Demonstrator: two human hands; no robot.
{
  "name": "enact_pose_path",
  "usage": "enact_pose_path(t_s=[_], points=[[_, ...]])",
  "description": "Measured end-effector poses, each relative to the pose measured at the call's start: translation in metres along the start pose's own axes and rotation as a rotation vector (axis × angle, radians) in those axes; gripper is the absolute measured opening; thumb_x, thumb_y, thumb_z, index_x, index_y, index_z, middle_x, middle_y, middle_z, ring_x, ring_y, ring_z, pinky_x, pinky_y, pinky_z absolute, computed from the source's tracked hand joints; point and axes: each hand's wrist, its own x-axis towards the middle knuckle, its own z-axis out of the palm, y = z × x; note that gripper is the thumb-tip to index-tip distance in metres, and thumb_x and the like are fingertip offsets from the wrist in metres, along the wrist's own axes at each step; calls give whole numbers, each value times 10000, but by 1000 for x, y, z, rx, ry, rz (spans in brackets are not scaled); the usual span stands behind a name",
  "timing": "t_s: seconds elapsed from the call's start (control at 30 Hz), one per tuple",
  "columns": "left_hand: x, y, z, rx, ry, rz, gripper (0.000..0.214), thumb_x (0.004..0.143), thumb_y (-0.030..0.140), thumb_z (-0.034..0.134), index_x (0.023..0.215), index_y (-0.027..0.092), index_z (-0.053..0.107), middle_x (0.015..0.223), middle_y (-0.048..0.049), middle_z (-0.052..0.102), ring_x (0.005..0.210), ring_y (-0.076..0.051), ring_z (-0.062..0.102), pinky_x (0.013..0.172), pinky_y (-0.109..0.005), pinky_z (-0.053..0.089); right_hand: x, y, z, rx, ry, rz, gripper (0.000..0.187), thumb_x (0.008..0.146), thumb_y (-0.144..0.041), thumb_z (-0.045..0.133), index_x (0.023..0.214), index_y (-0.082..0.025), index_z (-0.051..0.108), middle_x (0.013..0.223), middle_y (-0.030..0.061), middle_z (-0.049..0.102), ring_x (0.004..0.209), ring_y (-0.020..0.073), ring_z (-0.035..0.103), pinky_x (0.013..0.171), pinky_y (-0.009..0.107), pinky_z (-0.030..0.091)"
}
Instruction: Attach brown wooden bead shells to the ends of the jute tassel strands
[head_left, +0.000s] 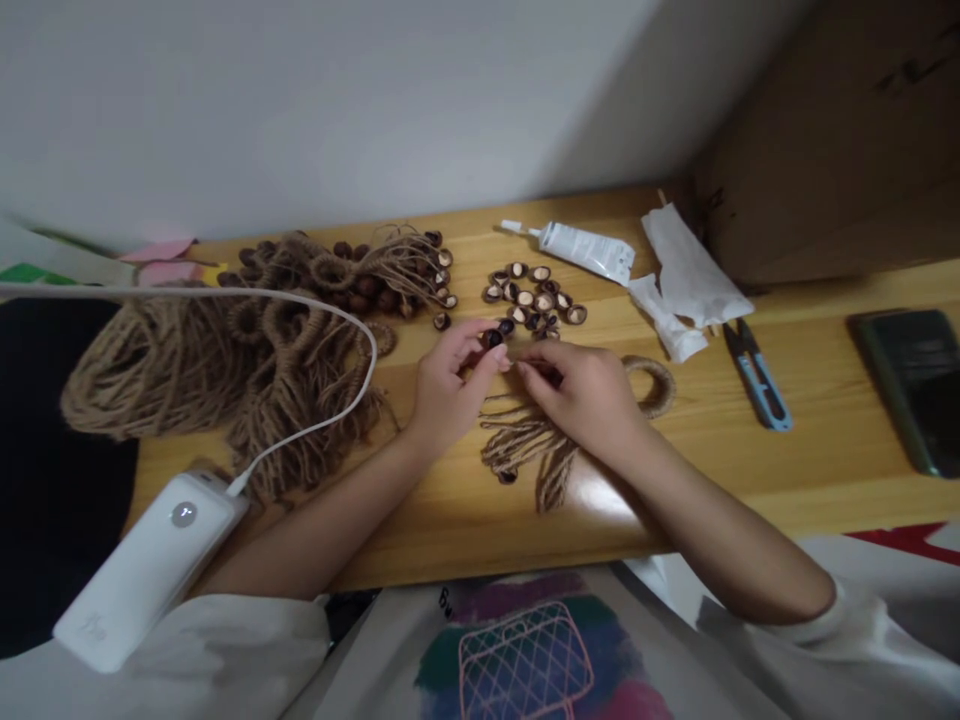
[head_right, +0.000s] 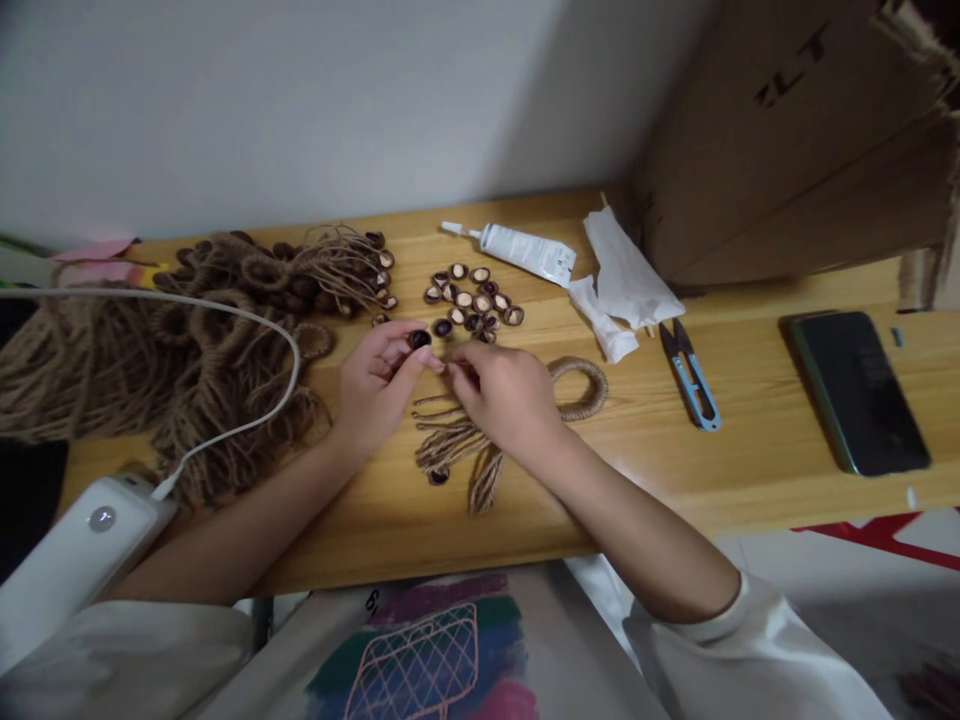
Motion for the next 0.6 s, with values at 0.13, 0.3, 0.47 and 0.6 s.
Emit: enact_pose_path(t_s=[0.13, 0.3, 0.47, 0.6], points=[[0, 0, 0, -6, 1, 10, 205, 818, 261, 619, 998, 168, 586, 713, 14, 686, 688, -105, 675, 696, -217, 522, 0, 0, -1, 18, 4, -3, 210, 867, -276, 527, 951, -203, 705, 892, 15, 729, 753, 165, 661, 665, 237, 408], [0, 1, 0, 8, -11, 5, 196, 819, 209, 602, 1009, 168, 587, 719, 9, 690, 698, -109, 675, 682, -210, 517, 0, 0, -2, 67, 30, -7, 185, 859, -263, 540, 916, -194, 701, 901, 18, 728, 803, 168, 667, 700, 233, 423], [-1, 0, 0, 21, -17, 10, 198, 822, 201, 597, 1019, 174, 600, 723, 6, 688, 699, -111, 670, 678, -213, 508, 0, 0, -2, 109, 43, -13, 177, 852, -258, 551, 924, -201, 702, 901, 11, 729, 792, 154, 665, 692, 224, 424], [-1, 0, 0, 14, -14, -10, 202, 816, 216, 610, 1014, 177, 606, 723, 0, 677, 690, -121, 661, 651, -221, 497, 1, 1, -1, 73, 46, -1, 168, 851, -253, 548, 898, -203, 701, 875, 10, 727, 757, 153, 658, 667, 229, 409]])
